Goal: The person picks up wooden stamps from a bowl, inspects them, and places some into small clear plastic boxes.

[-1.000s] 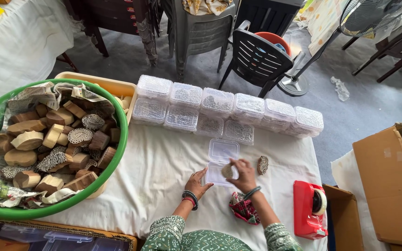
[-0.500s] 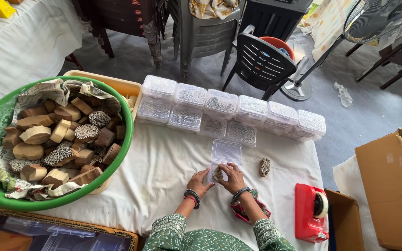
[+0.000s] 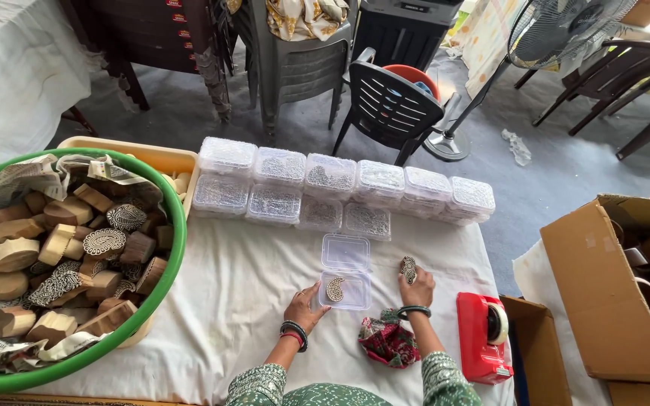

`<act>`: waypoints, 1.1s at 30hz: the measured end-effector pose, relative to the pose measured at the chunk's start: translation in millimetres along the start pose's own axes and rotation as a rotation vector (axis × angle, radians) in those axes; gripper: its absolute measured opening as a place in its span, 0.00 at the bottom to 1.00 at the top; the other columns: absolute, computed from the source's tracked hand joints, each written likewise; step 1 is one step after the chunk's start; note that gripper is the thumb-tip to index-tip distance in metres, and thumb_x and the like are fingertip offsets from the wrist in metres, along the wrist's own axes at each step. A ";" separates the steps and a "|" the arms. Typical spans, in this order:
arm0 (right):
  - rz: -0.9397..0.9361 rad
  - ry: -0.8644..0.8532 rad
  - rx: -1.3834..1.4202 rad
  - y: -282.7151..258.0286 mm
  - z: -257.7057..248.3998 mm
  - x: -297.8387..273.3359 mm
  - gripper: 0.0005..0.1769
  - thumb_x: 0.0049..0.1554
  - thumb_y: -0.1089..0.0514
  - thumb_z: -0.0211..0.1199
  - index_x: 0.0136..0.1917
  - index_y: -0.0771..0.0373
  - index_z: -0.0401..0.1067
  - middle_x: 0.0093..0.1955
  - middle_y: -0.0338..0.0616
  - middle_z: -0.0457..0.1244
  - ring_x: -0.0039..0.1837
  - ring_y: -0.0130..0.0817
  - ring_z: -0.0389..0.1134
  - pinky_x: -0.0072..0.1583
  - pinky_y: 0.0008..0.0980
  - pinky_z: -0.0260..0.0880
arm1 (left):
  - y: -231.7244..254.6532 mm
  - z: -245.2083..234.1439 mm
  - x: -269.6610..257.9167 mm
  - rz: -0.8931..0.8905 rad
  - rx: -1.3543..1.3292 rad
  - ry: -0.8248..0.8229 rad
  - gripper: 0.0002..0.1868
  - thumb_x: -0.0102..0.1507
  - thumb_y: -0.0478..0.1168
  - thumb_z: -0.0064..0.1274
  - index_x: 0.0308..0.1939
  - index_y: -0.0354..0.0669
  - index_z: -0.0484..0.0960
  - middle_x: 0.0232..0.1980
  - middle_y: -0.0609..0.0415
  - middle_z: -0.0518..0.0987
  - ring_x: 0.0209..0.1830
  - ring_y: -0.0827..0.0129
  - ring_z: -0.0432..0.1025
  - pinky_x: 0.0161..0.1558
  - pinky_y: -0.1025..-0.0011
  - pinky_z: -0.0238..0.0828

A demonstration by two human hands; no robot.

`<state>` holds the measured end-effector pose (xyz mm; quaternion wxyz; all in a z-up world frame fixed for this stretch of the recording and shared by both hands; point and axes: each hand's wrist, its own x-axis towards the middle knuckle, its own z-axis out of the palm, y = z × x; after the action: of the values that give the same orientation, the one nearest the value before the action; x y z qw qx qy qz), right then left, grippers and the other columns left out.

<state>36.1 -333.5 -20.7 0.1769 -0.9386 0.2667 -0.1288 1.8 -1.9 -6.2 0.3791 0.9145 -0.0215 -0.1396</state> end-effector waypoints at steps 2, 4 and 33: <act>0.054 -0.052 -0.006 0.6 -7.7 4.8 0.37 0.48 0.41 0.72 0.67 0.57 0.71 0.61 0.50 0.65 0.66 0.49 0.64 0.64 0.47 0.67 | -0.1 0.5 -1.3 0.005 -0.008 0.003 0.44 0.55 0.57 0.67 0.73 0.67 0.64 0.66 0.65 0.75 0.64 0.69 0.69 0.65 0.70 0.69; 0.103 -0.105 -0.008 -0.3 -8.9 9.8 0.39 0.48 0.38 0.72 0.67 0.57 0.71 0.61 0.49 0.65 0.66 0.48 0.64 0.63 0.47 0.68 | 0.7 -0.8 -1.6 0.007 -0.016 0.011 0.44 0.55 0.57 0.66 0.73 0.67 0.64 0.66 0.65 0.75 0.64 0.69 0.69 0.65 0.70 0.69; -0.348 -0.310 -0.033 -99.7 -35.5 -96.4 0.29 0.49 0.41 0.70 0.61 0.54 0.75 0.54 0.40 0.69 0.57 0.38 0.70 0.63 0.42 0.56 | -2.2 4.1 -3.1 0.009 0.026 -0.005 0.44 0.57 0.58 0.64 0.75 0.67 0.62 0.68 0.63 0.73 0.67 0.69 0.67 0.66 0.67 0.68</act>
<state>-9.9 -210.9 37.1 0.1755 -0.9818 0.0725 -0.0072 -2.5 -2.7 -9.8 0.3677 0.9190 -0.0284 -0.1396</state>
